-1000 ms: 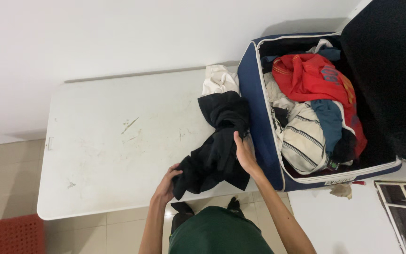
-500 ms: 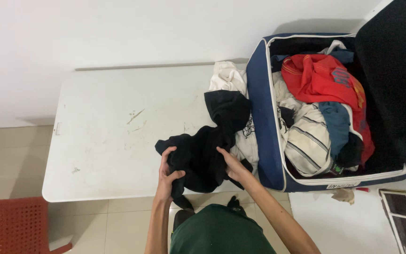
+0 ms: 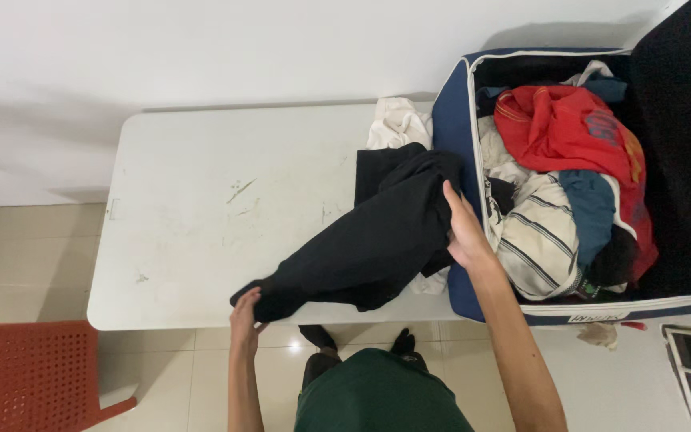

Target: The person unpacks a suitcase by picking up items of clothing by hand and placing them onto a white table.

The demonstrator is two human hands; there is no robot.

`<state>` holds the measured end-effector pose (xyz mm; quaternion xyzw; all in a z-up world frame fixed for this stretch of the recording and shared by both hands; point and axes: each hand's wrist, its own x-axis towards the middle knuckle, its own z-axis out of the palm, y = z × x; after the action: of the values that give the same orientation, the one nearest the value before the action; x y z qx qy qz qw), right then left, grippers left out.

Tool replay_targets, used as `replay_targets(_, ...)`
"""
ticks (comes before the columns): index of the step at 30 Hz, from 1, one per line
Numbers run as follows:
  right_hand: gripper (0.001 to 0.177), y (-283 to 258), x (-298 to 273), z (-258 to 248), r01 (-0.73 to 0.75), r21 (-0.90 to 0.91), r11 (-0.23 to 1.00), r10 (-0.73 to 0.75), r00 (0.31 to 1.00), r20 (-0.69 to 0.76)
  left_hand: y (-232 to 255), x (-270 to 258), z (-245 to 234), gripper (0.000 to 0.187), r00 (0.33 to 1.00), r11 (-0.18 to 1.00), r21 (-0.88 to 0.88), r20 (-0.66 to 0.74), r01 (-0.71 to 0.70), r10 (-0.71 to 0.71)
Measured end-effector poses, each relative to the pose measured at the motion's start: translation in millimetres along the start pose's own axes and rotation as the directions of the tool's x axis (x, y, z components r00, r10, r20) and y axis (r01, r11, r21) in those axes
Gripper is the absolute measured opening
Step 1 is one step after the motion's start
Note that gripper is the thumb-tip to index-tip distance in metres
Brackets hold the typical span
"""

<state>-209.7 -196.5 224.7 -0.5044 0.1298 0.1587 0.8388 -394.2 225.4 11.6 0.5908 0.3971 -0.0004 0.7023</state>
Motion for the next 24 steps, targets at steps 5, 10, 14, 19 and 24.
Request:
replay_targets(5, 0.076, 30.3, 13.0, 4.0, -0.158, -0.15, 0.976, 0.158, 0.987, -0.012, 5.8, -4.0, 37.5, 0.047, 0.986, 0.572, 0.815, -0.012, -0.086, 0.165)
replay_targets(10, 0.081, 56.4, 10.9, 12.0, -0.113, -0.559, 0.822, 0.085, 0.993, -0.076, 67.5, -14.8, 129.7, 0.053, 0.811, 0.538, 0.631, 0.282, -0.559, 0.512)
replay_targets(14, 0.066, 52.5, -10.3, 36.7, 0.046, -0.748, 0.662, 0.124, 0.978, 0.17, 126.8, -35.9, 205.6, 0.069, 0.762, 0.996, 0.0, 0.644, -0.093, 0.071)
replay_targets(19, 0.074, 59.9, -23.3, 51.3, 0.381, -0.673, 0.634, -0.207, 0.922, 0.327, 165.0, -58.9, 237.4, 0.056, 0.595, 0.754, -0.436, 0.8, 0.492, 0.074)
replay_targets(24, 0.119, 94.2, -21.1, 32.4, 0.321, -0.786, 0.529, -0.336, 0.929, 0.153, 207.1, -76.5, 226.5, 0.046, 0.664, 0.751, -0.501, 0.739, 0.431, 0.111)
